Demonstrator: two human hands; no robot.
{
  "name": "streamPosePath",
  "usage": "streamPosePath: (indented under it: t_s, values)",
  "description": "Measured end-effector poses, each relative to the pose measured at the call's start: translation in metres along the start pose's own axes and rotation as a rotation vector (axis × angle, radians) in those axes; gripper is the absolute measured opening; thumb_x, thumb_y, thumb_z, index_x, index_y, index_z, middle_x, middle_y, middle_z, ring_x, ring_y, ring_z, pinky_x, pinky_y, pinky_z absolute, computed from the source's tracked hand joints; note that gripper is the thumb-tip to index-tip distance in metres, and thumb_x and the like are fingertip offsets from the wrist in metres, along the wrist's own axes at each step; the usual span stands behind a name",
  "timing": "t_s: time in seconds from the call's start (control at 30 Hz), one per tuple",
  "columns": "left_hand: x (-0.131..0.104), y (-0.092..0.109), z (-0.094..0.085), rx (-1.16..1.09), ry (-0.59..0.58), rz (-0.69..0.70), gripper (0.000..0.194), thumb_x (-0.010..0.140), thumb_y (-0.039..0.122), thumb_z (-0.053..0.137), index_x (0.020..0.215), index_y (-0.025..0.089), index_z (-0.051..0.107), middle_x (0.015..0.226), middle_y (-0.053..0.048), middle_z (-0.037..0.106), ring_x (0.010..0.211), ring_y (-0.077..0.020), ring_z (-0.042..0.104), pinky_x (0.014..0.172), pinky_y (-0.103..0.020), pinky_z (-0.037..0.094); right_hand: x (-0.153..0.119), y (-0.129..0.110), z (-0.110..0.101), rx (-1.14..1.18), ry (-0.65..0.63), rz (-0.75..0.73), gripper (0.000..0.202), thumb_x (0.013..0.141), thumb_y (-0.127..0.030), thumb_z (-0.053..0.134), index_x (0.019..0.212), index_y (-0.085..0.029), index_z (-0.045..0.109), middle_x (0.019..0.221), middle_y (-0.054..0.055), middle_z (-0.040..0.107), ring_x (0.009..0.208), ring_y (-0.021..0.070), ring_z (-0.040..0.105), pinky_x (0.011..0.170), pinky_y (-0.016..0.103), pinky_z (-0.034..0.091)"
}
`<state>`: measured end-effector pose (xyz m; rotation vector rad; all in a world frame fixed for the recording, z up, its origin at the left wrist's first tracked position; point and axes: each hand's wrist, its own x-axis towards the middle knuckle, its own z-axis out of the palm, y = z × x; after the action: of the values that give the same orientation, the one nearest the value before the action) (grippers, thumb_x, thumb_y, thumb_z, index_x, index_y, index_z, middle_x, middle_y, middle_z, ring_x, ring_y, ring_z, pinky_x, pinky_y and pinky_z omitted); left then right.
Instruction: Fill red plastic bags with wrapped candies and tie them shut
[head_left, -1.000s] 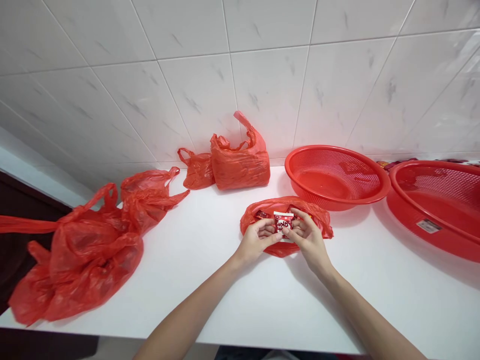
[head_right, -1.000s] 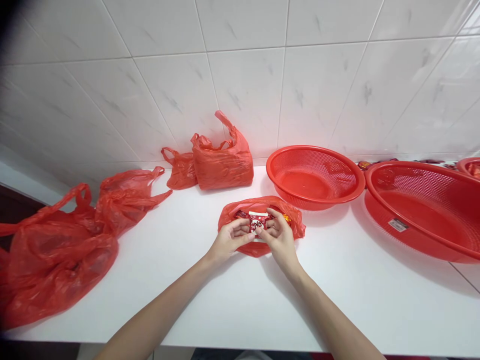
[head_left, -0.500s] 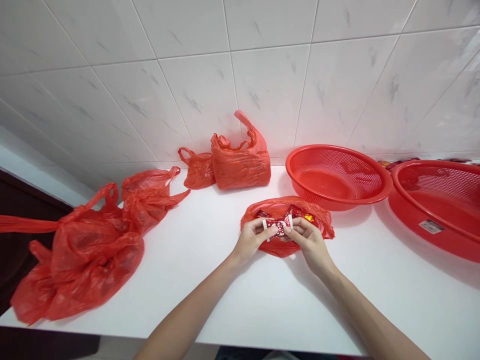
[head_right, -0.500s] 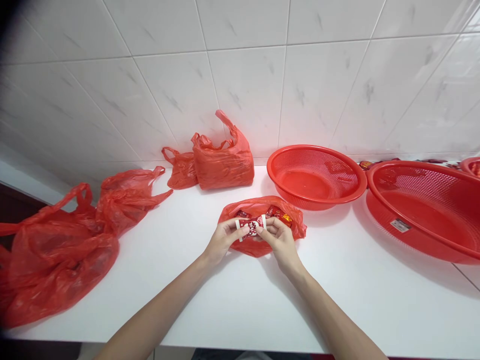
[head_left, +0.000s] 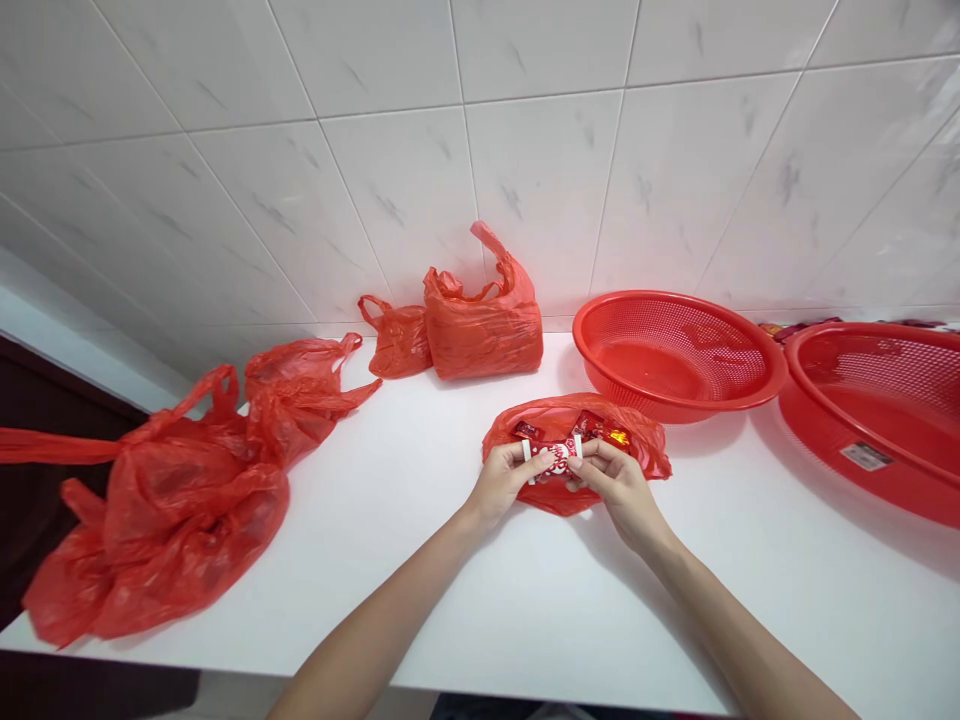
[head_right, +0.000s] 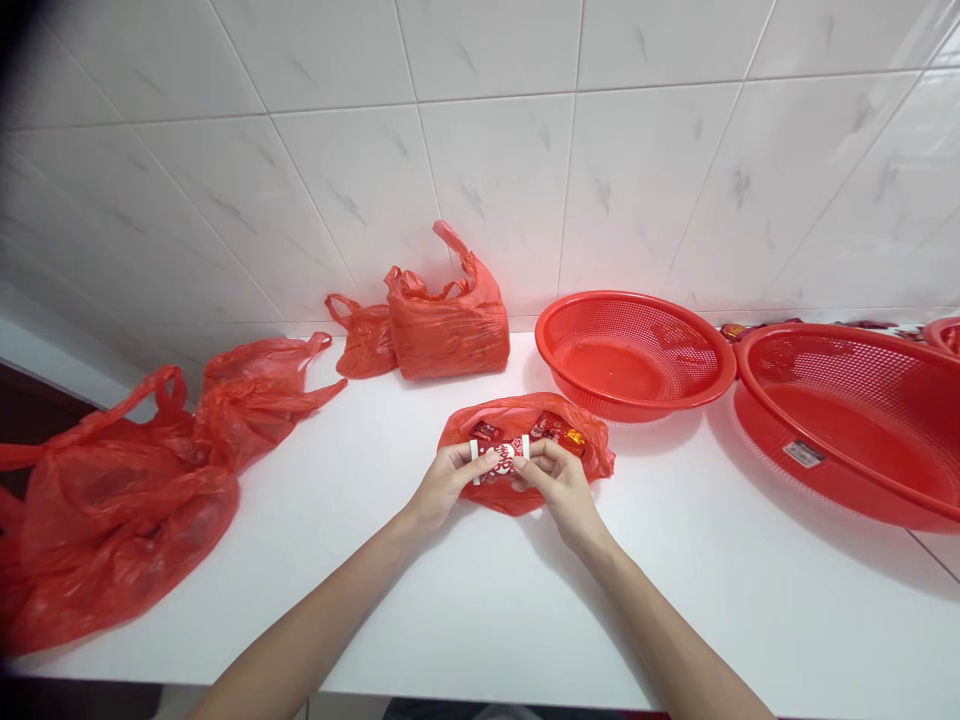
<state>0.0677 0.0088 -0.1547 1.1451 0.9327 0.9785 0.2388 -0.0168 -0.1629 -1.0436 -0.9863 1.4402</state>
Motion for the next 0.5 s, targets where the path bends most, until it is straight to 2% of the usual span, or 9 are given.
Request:
streamPosePath:
  t_s: [0.2, 0.37, 0.5]
  values:
    - [-0.0024, -0.0009, 0.0004, 0.019, -0.036, -0.06, 0.05, 0.068, 0.061, 0.08, 0.076, 0.012, 0.076, 0.073, -0.006, 0.071, 0.067, -0.0145, 0.057, 0.066, -0.028, 0.043, -0.0003, -0.0012, -0.0005, 0.023, 0.004, 0.029, 0.044, 0.062, -0.054, 0.089, 0.076, -0.018, 0.067, 0.068, 0.001, 0.07, 0.057, 0.0133, 0.062, 0.061, 0.027, 0.048]
    - [-0.0021, -0.0011, -0.0015, 0.04, -0.072, -0.051, 0.047, 0.071, 0.059, 0.078, 0.067, 0.013, 0.072, 0.062, -0.003, 0.064, 0.059, -0.0121, 0.052, 0.061, -0.027, 0.042, -0.0022, -0.0026, 0.0016, 0.008, -0.009, 0.042, 0.045, 0.065, -0.056, 0.087, 0.076, -0.019, 0.064, 0.067, 0.001, 0.071, 0.056, 0.0144, 0.062, 0.059, 0.027, 0.049]
    - [-0.0004, -0.0017, -0.0015, 0.007, -0.056, -0.081, 0.05, 0.071, 0.061, 0.077, 0.061, 0.013, 0.067, 0.056, -0.001, 0.057, 0.054, -0.0106, 0.048, 0.055, -0.026, 0.039, -0.0023, -0.0014, 0.0024, -0.004, -0.067, 0.089, 0.048, 0.072, -0.064, 0.078, 0.072, -0.019, 0.06, 0.055, 0.0, 0.066, 0.048, 0.0122, 0.056, 0.053, 0.026, 0.045]
